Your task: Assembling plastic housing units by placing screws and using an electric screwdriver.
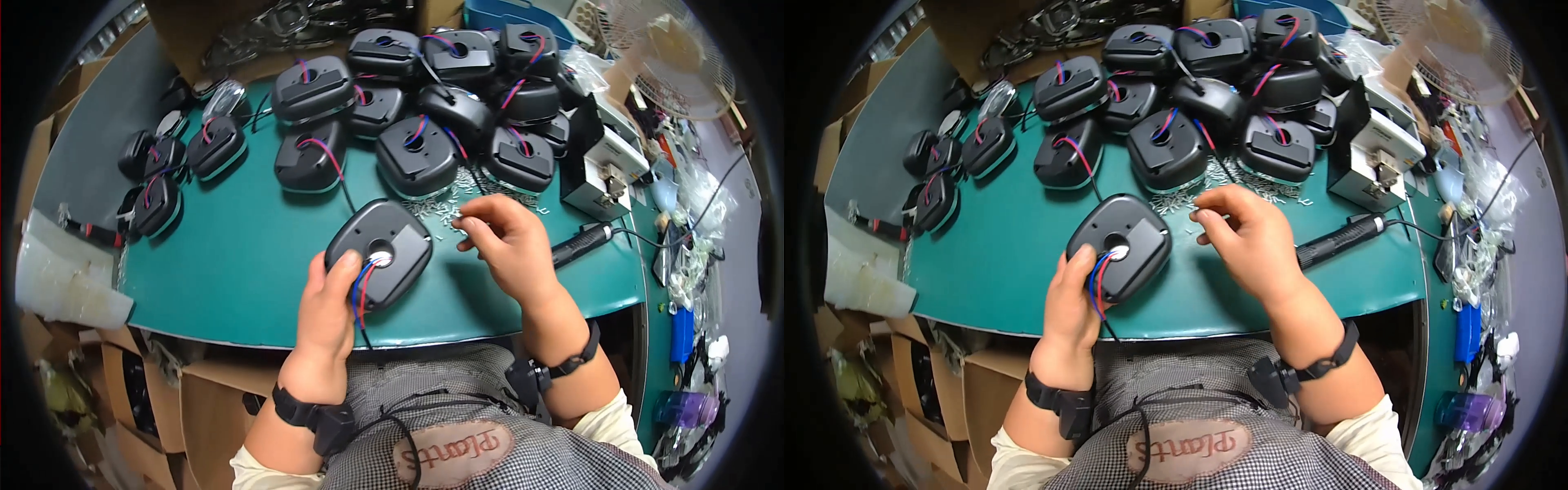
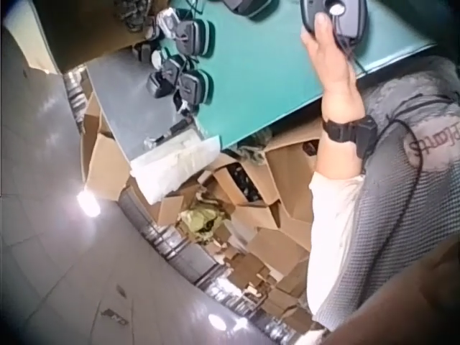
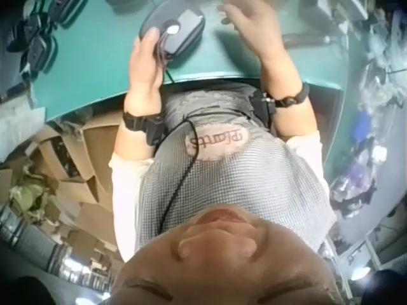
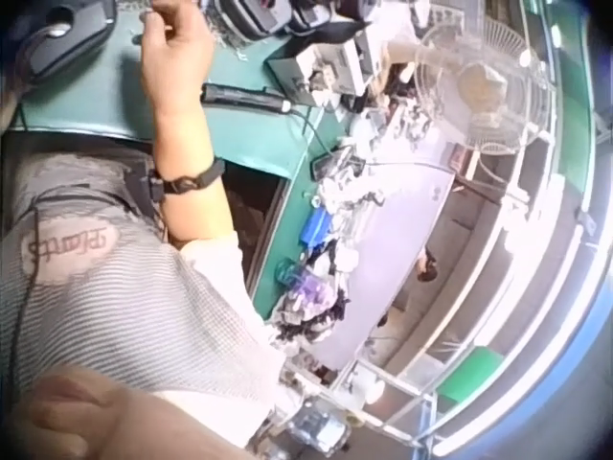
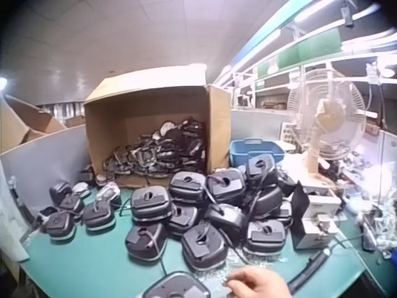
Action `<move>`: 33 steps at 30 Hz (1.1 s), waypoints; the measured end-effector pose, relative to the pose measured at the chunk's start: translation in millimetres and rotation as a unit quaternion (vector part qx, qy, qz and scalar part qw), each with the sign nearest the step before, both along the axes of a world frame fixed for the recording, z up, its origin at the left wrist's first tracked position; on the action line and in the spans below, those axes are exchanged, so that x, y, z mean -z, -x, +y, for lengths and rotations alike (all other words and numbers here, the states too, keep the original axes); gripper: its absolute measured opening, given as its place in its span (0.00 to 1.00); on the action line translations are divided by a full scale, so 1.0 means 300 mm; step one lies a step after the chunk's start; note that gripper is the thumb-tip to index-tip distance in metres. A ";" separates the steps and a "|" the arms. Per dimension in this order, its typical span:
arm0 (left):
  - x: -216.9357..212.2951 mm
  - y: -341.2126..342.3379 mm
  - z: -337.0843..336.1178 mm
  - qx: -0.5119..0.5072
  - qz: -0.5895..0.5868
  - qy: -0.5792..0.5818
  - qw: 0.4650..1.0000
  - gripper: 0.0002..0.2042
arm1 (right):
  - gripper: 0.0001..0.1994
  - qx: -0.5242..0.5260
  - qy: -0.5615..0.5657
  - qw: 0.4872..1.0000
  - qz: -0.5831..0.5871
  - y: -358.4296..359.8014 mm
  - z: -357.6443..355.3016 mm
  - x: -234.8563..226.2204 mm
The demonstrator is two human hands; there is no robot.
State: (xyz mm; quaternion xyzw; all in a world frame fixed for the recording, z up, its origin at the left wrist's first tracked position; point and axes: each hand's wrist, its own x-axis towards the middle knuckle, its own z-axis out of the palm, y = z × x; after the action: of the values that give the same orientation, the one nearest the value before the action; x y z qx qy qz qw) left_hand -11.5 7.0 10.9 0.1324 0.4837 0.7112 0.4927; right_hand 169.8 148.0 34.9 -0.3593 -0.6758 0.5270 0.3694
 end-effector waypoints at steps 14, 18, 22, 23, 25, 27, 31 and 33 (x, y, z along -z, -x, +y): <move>-0.025 -0.072 0.062 0.032 -0.026 -0.013 0.999 0.22 | 0.11 -0.125 -0.465 0.876 -0.024 0.034 -0.175 0.003; -0.030 -0.098 0.066 0.030 -0.019 0.001 0.999 0.22 | 0.12 -0.105 -0.535 0.838 -0.038 0.027 -0.165 0.043; -0.025 -0.092 0.075 0.031 -0.026 -0.002 0.999 0.21 | 0.15 -0.106 -0.593 0.796 -0.065 0.006 -0.155 0.049; -0.025 -0.089 0.071 0.033 -0.026 -0.003 0.999 0.21 | 0.17 -0.113 -0.611 0.780 -0.083 0.000 -0.153 0.045; -0.021 -0.092 0.067 0.022 -0.028 0.022 0.999 0.20 | 0.18 -0.113 -0.618 0.771 -0.102 0.001 -0.157 0.046; -0.029 -0.103 0.072 0.005 -0.030 0.011 0.999 0.20 | 0.20 -0.122 -0.616 0.767 -0.130 0.001 -0.166 0.056; -0.019 -0.080 0.065 0.000 -0.046 0.012 0.999 0.20 | 0.23 -0.099 -0.603 0.781 -0.127 -0.013 -0.147 0.057; 0.001 -0.060 0.057 -0.012 -0.036 0.020 0.999 0.21 | 0.22 -0.090 -0.595 0.790 -0.118 -0.041 -0.138 0.056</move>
State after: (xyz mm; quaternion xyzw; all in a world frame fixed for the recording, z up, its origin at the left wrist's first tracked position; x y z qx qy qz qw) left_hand 6.5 24.0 10.5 0.0914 0.4812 0.7116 0.5038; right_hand 182.2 106.6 17.9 -0.0654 -0.9232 0.0052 0.3786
